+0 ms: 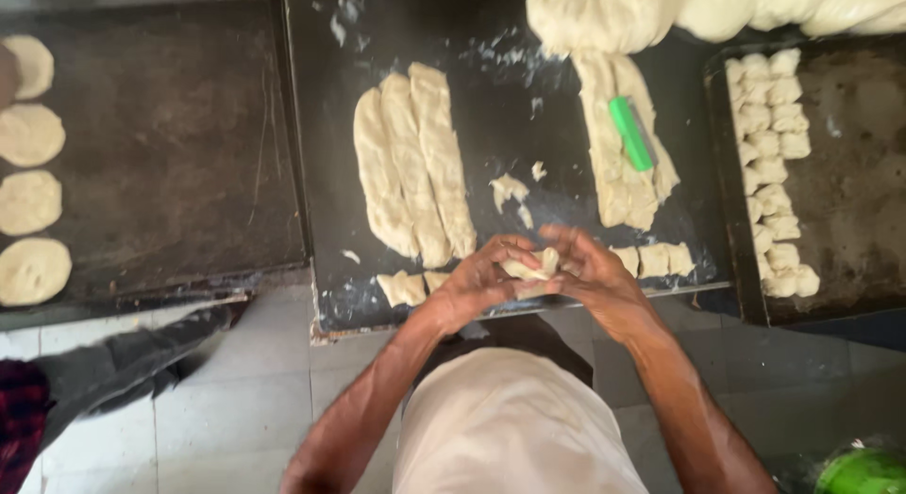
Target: The person divides dough with a scraper, shapes individual pieces by hand, and places them onto a metal tray.
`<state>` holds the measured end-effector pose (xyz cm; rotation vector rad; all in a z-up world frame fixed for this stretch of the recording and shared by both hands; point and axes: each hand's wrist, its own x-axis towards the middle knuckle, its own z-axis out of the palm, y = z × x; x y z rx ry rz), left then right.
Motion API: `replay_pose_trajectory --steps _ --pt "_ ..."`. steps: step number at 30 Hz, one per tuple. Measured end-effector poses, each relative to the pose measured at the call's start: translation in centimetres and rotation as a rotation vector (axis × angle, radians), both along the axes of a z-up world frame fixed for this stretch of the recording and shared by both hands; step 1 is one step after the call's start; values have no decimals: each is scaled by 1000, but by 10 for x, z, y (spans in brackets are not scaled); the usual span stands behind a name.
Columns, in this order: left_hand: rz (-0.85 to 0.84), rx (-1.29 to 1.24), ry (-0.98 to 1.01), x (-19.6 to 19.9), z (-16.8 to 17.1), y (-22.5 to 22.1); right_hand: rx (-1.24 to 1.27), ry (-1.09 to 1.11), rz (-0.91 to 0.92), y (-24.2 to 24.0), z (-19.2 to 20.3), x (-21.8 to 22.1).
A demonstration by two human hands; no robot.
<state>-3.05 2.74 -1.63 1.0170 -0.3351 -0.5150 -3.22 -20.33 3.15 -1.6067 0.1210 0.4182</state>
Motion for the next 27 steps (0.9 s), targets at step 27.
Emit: replay_pose_trajectory --steps 27 --pt "166 689 -429 136 67 -246 -2 -369 -721 -331 45 83"
